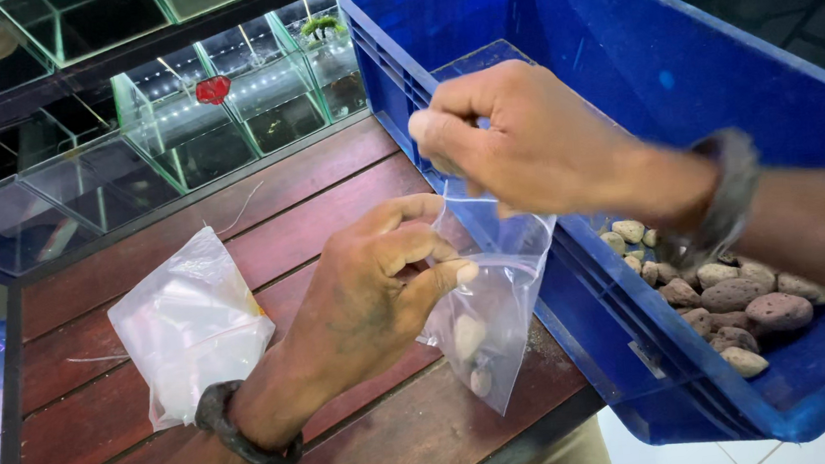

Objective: The person scoops small, porous rocks from a blue bin and places them into clear plastic bags. They seal each bag and place it into a larger container on the floor, repeating the process multiple times.

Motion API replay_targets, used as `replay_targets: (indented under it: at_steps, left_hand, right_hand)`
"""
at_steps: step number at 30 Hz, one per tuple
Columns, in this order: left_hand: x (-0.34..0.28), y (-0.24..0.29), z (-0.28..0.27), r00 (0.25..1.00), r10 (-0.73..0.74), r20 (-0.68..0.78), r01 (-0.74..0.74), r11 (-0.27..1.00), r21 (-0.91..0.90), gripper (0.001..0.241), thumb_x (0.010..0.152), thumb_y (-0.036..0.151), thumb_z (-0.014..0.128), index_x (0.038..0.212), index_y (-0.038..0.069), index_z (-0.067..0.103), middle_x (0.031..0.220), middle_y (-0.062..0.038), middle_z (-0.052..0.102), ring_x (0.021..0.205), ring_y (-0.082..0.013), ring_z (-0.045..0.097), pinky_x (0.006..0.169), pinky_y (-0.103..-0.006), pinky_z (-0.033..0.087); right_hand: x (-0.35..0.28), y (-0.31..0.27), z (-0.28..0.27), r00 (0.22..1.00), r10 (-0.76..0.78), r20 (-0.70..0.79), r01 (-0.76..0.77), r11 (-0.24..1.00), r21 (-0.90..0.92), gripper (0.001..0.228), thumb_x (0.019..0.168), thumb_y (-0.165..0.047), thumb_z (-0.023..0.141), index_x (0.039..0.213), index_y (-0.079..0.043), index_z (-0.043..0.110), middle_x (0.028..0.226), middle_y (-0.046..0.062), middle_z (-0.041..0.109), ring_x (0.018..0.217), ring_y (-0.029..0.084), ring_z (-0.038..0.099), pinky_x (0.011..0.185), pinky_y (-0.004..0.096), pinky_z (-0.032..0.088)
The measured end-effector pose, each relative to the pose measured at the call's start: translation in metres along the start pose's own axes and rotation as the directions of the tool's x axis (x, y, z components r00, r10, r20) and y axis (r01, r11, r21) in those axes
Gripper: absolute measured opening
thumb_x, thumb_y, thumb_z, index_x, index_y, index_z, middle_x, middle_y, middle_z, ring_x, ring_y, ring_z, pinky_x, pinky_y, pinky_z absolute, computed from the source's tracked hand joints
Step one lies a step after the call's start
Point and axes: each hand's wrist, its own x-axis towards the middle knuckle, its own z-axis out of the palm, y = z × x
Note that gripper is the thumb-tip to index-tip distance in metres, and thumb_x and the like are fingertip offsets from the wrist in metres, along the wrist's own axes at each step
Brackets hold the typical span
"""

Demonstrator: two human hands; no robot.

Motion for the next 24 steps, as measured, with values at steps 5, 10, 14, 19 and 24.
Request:
replay_targets:
  at_steps: [5, 10, 14, 19, 24]
  left_hand:
    - [-0.002, -0.002, 0.001, 1.000, -0.021, -0.004, 0.021, 1.000, 0.005, 0.010, 0.090, 0.018, 0.075, 0.085, 0.009, 0.073, 0.120, -0.026, 0.069, 0.113, -0.0305, 0.072, 0.084, -0.0341, 0.056]
    - [-0.003, -0.004, -0.003, 0.999, -0.045, -0.017, 0.045, 0.999, -0.014, 0.013, 0.090, 0.024, 0.074, 0.085, 0.012, 0.075, 0.125, -0.020, 0.069, 0.101, -0.0264, 0.075, 0.084, -0.0327, 0.055]
    - [-0.003, -0.001, -0.005, 1.000, -0.008, 0.018, 0.007, 0.999, 0.046, 0.015, 0.091, 0.023, 0.070, 0.089, 0.011, 0.077, 0.125, -0.019, 0.070, 0.104, -0.0272, 0.074, 0.087, -0.0351, 0.055]
    - [-0.006, 0.007, -0.008, 0.993, -0.117, 0.021, 0.114, 0.986, 0.121, 0.014, 0.087, 0.024, 0.076, 0.088, 0.011, 0.081, 0.128, -0.014, 0.071, 0.103, -0.0193, 0.074, 0.091, -0.0305, 0.054]
    - [-0.002, 0.013, -0.010, 0.999, -0.031, 0.037, 0.024, 0.985, 0.170, 0.009, 0.083, 0.017, 0.080, 0.090, 0.013, 0.076, 0.133, -0.012, 0.069, 0.105, -0.0177, 0.072, 0.092, -0.0292, 0.054]
  right_hand:
    - [-0.008, 0.026, 0.030, 0.943, -0.280, -0.180, 0.309, 0.938, 0.158, 0.036, 0.106, -0.022, 0.047, 0.073, -0.011, 0.054, 0.068, 0.000, 0.059, 0.057, 0.012, 0.056, 0.053, 0.026, 0.040]
    - [-0.016, 0.025, 0.011, 0.978, -0.210, 0.008, 0.206, 0.966, 0.158, 0.046, 0.108, -0.034, 0.041, 0.072, -0.013, 0.059, 0.073, -0.004, 0.056, 0.071, 0.010, 0.051, 0.070, 0.030, 0.042]
    - [-0.017, 0.040, -0.027, 0.992, -0.084, 0.090, 0.076, 0.993, 0.093, 0.040, 0.105, -0.032, 0.044, 0.075, -0.014, 0.063, 0.076, -0.004, 0.064, 0.072, 0.007, 0.058, 0.073, 0.027, 0.052]
    - [-0.005, 0.153, -0.054, 0.909, 0.188, 0.372, -0.009, 0.901, -0.434, 0.017, 0.089, -0.024, 0.058, 0.089, -0.017, 0.073, 0.081, -0.001, 0.073, 0.069, 0.015, 0.061, 0.067, 0.036, 0.046]
    - [-0.028, 0.235, -0.043, 0.481, 0.712, 0.511, -0.176, 0.650, -0.739, 0.113, 0.077, -0.073, 0.064, 0.165, -0.039, 0.002, 0.169, 0.004, 0.004, 0.147, 0.036, 0.040, 0.115, 0.054, 0.045]
